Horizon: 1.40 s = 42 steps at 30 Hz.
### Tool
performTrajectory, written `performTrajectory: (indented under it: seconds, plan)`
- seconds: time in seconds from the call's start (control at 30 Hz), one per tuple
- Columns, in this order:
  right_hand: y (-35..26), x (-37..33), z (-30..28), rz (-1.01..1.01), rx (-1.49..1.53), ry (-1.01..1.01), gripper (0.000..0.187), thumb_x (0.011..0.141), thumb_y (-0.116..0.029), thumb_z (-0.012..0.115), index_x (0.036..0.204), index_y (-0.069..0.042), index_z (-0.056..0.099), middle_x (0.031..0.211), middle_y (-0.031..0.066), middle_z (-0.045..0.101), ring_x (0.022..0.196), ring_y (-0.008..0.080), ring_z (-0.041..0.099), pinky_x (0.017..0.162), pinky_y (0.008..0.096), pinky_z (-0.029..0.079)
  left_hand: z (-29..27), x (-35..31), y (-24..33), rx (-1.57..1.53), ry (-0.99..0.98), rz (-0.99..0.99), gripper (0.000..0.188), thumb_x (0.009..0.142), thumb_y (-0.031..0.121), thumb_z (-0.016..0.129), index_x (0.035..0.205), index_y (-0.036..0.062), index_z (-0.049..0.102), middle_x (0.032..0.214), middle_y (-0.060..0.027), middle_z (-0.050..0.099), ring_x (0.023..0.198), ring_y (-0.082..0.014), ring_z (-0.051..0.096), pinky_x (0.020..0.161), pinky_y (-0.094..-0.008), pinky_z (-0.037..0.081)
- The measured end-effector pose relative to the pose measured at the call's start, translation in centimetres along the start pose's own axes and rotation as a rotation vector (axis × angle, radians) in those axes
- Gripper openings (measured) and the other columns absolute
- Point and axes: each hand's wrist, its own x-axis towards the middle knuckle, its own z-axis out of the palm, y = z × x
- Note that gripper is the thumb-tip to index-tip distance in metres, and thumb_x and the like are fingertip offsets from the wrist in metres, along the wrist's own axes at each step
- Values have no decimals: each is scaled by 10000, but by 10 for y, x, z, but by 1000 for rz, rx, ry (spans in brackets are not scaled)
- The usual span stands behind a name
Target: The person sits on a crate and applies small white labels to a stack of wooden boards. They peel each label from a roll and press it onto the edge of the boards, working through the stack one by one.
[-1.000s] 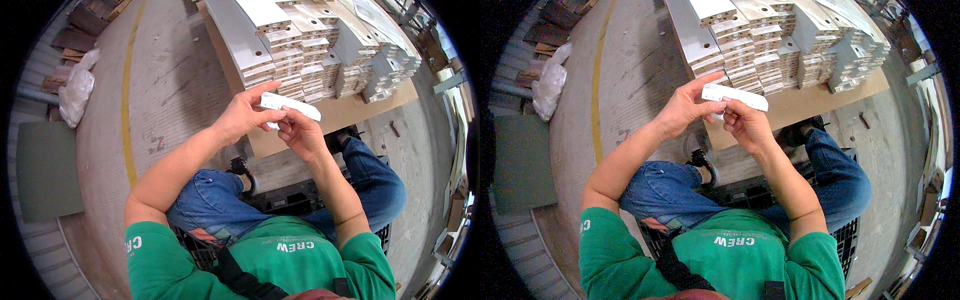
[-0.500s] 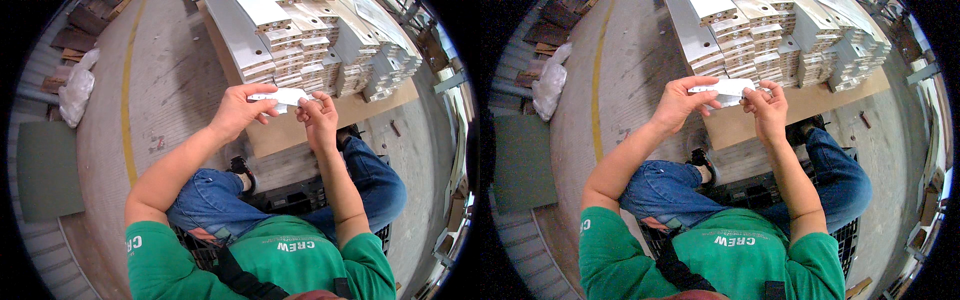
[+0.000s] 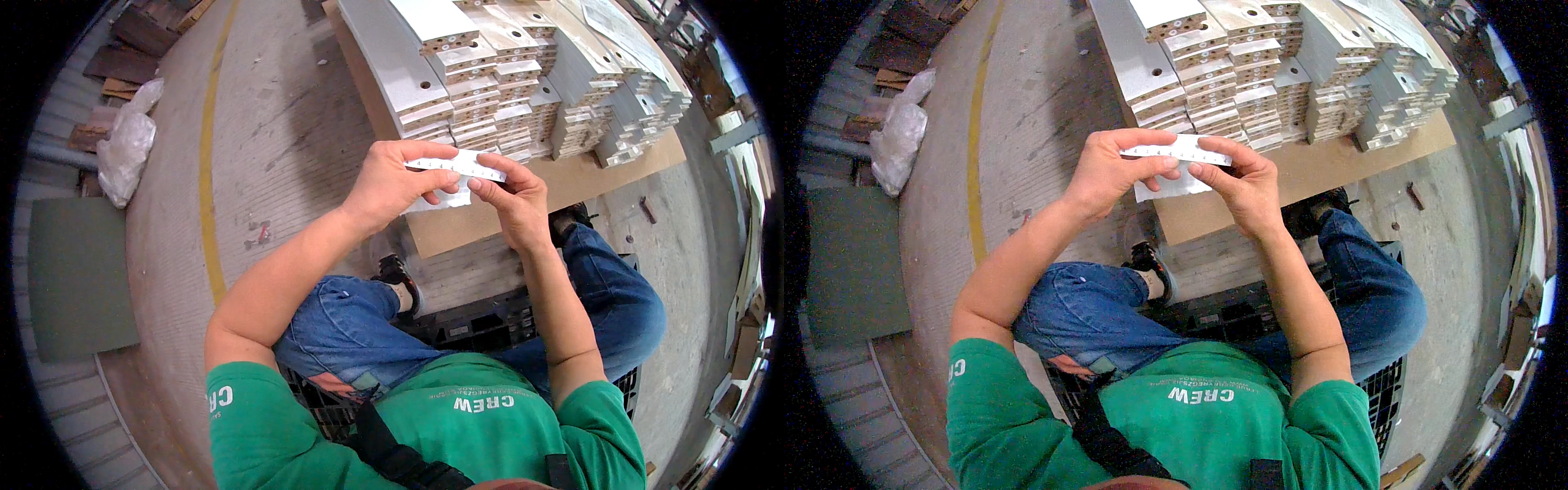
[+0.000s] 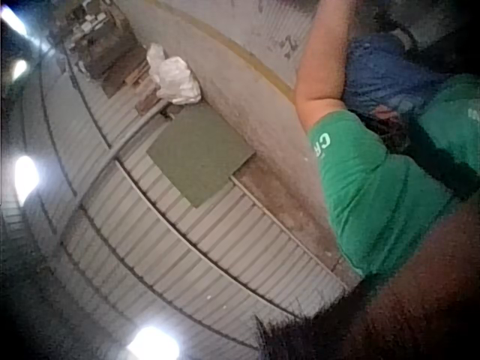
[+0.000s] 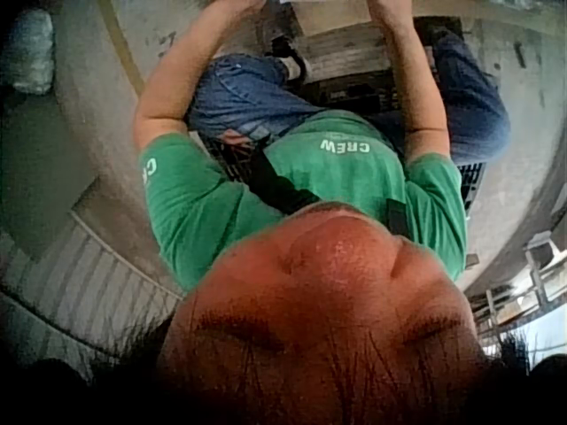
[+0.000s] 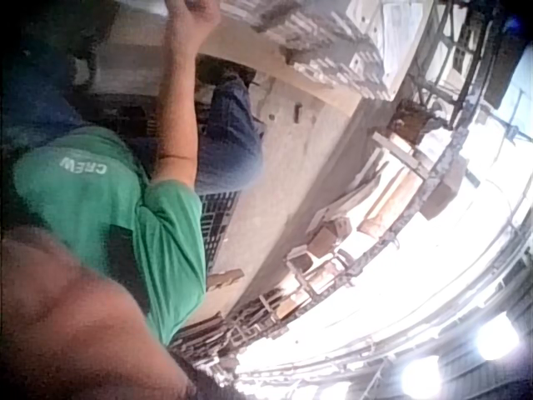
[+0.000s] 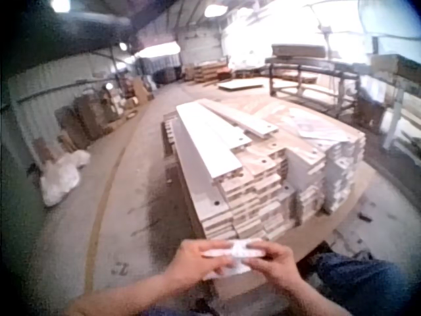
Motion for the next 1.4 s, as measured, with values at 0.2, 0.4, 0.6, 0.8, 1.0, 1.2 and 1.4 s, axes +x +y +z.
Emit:
performTrajectory:
  seconds: [0.2,0.4,0.6,0.8,1.0,1.2,1.4]
  plan:
    - [-5,-3,2,-48,-99,32,241,746,-43,730,976,-16,663,908,72,655,794,107,601,694,234,512,-2,1,0,15,-11,40,280,773,70,694,1033,-19,638,908,-110,666,754,-150,656,561,-231,496]
    - [-9,-4,6,13,-71,65,231,724,-36,745,940,-8,668,867,64,656,752,90,587,664,222,497,-5,0,7,224,-20,103,248,788,107,692,1014,11,659,889,-82,673,748,-97,631,593,-221,498]
    - [-8,-6,8,77,72,81,235,703,-19,751,922,-3,668,810,57,646,660,96,551,600,217,451,-10,3,8,375,-55,91,191,815,136,666,975,32,672,836,-61,675,753,-92,625,596,-226,509]
    - [-11,-6,10,104,57,102,228,705,-25,749,914,4,663,776,57,639,646,104,546,593,223,448,-11,3,10,236,-106,-5,181,832,149,647,945,8,654,812,-85,671,746,-132,650,568,-238,527]
    - [-12,-5,6,141,20,8,203,750,-58,724,933,-2,657,755,48,633,655,91,554,587,217,452,-18,2,6,186,-102,-75,194,833,161,646,949,5,642,806,-97,674,749,-147,659,561,-238,524]
    - [-15,-2,2,64,-187,-26,168,799,-97,691,932,0,657,729,47,635,643,82,571,535,210,453,-21,2,9,97,-99,-122,230,817,170,663,967,-2,633,813,-105,675,743,-156,662,552,-237,517]
    - [-15,-1,-5,44,-163,-62,159,825,-114,664,928,6,655,756,63,656,658,95,599,528,213,457,-25,0,13,83,-81,-97,265,814,157,664,1010,-14,612,875,-125,672,759,-161,663,552,-227,514]
